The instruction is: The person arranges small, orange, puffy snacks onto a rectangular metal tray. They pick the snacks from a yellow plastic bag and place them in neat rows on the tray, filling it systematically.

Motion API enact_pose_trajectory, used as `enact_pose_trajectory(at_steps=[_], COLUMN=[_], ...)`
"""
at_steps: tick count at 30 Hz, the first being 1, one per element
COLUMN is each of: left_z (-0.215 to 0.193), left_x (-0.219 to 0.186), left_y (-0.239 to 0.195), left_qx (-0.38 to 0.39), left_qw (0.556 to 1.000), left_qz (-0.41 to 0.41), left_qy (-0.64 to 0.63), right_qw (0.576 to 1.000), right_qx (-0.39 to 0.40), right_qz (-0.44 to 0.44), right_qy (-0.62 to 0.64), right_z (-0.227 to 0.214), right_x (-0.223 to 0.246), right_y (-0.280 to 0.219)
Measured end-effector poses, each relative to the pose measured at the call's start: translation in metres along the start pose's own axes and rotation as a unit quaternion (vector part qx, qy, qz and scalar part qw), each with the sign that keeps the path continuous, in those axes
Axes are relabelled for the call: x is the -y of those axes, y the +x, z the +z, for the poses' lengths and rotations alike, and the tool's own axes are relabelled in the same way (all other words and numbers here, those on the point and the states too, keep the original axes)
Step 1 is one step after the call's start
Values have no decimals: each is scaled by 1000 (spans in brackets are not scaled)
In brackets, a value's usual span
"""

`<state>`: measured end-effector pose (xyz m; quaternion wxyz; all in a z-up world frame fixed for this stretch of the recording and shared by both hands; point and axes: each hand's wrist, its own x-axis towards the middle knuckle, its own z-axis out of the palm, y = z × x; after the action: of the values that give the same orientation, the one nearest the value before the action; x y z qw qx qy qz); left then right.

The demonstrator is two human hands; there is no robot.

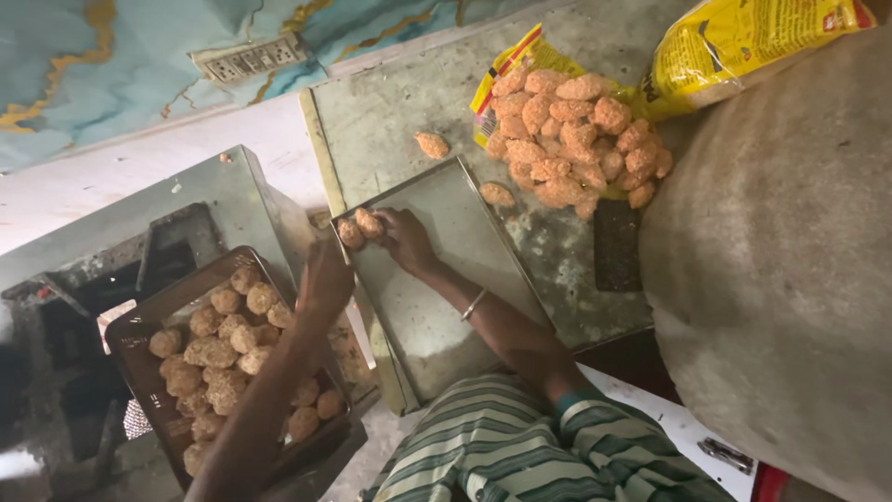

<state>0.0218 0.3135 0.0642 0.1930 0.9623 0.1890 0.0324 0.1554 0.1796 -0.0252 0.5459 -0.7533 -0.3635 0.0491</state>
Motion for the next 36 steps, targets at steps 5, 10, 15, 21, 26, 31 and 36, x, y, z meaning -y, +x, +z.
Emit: enact_pose_trajectory(at_steps=[5,10,15,21,26,31,36], left_z=[64,80,92,96,81,91,109], left_x=[41,38,6,-13,-24,-22,-23], left_y=[55,57,42,30,27,23,30], left_qx=[-28,-19,-155,-222,-210,-235,-225], left_qw=[985,990,980,964,970,961,950], left_qz=[-82,-67,36,72,39,40,52], left_qy=[-149,-124,-120,-128,-112,-138,-209], right_qw=[999,999,994,897,918,921,955], right_qx=[-26,-39,-70,-59,-16,38,-103], right_qz=[-44,-33,79,3,-112,-67,-12], right_qy=[-15,7,-42,-437,-381,-382,-279], right_z=[1,-10,-80,-188,-220,-236,-220], right_x=[-11,-12,-15,-24,-1,24,18], right_y=[-6,-11,-22,-20,-23,-18,-20])
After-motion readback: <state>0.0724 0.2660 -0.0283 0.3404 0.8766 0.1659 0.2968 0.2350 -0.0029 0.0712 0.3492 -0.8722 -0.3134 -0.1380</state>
